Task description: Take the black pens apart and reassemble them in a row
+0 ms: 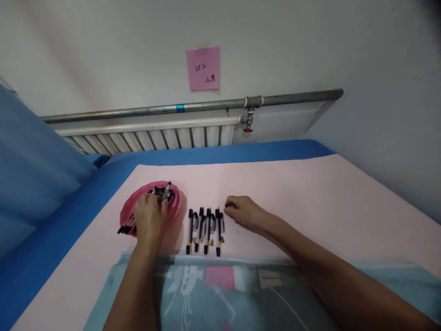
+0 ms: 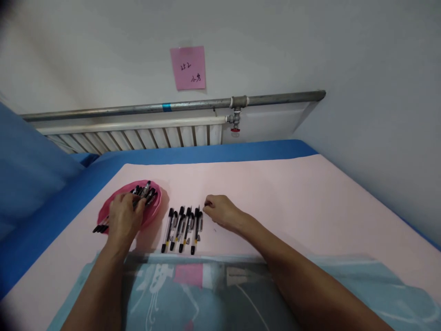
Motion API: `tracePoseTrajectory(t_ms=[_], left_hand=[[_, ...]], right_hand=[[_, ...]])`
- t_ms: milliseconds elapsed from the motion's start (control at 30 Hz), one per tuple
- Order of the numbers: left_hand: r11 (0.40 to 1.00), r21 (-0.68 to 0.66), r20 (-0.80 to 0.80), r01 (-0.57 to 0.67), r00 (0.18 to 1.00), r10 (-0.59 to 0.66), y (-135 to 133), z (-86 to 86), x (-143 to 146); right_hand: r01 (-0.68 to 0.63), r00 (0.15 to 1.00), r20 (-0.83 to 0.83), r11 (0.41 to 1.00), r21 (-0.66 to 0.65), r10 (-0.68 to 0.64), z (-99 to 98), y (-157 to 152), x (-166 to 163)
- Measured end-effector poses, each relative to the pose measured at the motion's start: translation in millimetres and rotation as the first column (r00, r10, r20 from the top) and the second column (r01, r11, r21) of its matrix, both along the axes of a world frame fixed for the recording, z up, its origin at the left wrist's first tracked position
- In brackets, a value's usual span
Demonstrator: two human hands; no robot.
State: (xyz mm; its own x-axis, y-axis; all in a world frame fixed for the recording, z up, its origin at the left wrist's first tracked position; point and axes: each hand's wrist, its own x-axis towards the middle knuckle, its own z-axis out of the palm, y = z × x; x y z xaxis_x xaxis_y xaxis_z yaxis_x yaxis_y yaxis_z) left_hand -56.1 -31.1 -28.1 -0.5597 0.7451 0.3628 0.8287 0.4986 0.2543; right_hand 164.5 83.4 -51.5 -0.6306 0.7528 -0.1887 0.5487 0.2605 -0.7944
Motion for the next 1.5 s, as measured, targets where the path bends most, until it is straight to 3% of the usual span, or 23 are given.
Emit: tracePoseTrajectory(t_ms=[67,100,133,200,267,300,367,567,667,767,833,900,967,1067,1200,1400,1500], left_hand=[[0.982,0.182,0.195,0.059,0.976,-0.095,-1,3.2,13],[0.964,0.250,0.341,0.091,0.923,-0.176,-1,3.9,22],[0.946,0.301,0.504,0.122,0.821,-0.266,-1,3.9,31],[0.912,0.375,0.768,0.166,0.496,-0.406,0,2.7,52],[0.902,0.385,0.897,0.196,0.151,-0.416,1,1.1,71],[0.904,0.377,0.919,0.203,0.034,-0.392,1,0.5,78],[0.913,0.351,0.936,0.210,-0.097,-0.338,1,-0.2,87],[0.934,0.267,0.959,0.239,-0.166,-0.232,1,-0.2,88],[0.945,0.218,0.970,0.242,-0.162,-0.182,1,-0.9,88],[0.951,0.193,0.977,0.240,-0.137,-0.164,2,-1.6,89],[0.952,0.206,0.975,0.228,-0.128,-0.180,2,-1.6,89],[0.952,0.225,0.971,0.208,-0.128,-0.202,3,-1.3,90],[0.950,0.255,0.964,0.180,-0.122,-0.236,4,-1.3,90],[0.942,0.292,0.955,0.166,-0.098,-0.278,5,-3.0,93],[0.936,0.303,0.953,0.178,-0.066,-0.296,5,-6.4,95],[0.939,0.289,0.948,0.185,-0.194,-0.254,3,-6.9,92],[0.934,0.308,0.943,0.180,-0.184,-0.276,3,-6.6,92]], right_hand=[[0.027,0.993,-0.111,0.999,-0.023,-0.030,1.4,-1,-2],[0.043,0.983,-0.177,0.997,-0.062,-0.053,2.9,-3,-4],[0.055,0.966,-0.245,0.992,-0.115,-0.082,4.9,-5,-5],[0.055,0.916,-0.375,0.972,-0.228,-0.140,9.5,-9,-9],[0.028,0.844,-0.504,0.953,-0.303,-0.185,13.7,-14,-13],[0.008,0.807,-0.555,0.944,-0.331,-0.201,15.3,-16,-14],[-0.025,0.748,-0.625,0.932,-0.361,-0.222,17.0,-20,-16],[0.005,0.717,-0.642,0.922,-0.387,-0.273,17.5,-25,-18],[0.080,0.609,-0.703,0.910,-0.406,-0.367,18.9,-18,-18],[0.139,0.457,-0.740,0.862,-0.488,-0.493,20.2,-6,-13],[0.114,0.426,-0.740,0.843,-0.526,-0.520,20.7,-1,-9],[0.058,0.487,-0.719,0.840,-0.540,-0.496,21.2,-1,-8],[0.006,0.606,-0.656,0.826,-0.563,-0.451,22.0,-6,-9],[0.002,0.736,-0.541,0.801,-0.599,-0.407,24.1,-18,-13],[0.051,0.751,-0.512,0.809,-0.585,-0.418,25.9,-26,-15],[-0.062,0.731,-0.560,0.780,-0.623,-0.389,25.6,-25,-15],[-0.039,0.745,-0.546,0.792,-0.610,-0.383,26.5,-27,-16]])
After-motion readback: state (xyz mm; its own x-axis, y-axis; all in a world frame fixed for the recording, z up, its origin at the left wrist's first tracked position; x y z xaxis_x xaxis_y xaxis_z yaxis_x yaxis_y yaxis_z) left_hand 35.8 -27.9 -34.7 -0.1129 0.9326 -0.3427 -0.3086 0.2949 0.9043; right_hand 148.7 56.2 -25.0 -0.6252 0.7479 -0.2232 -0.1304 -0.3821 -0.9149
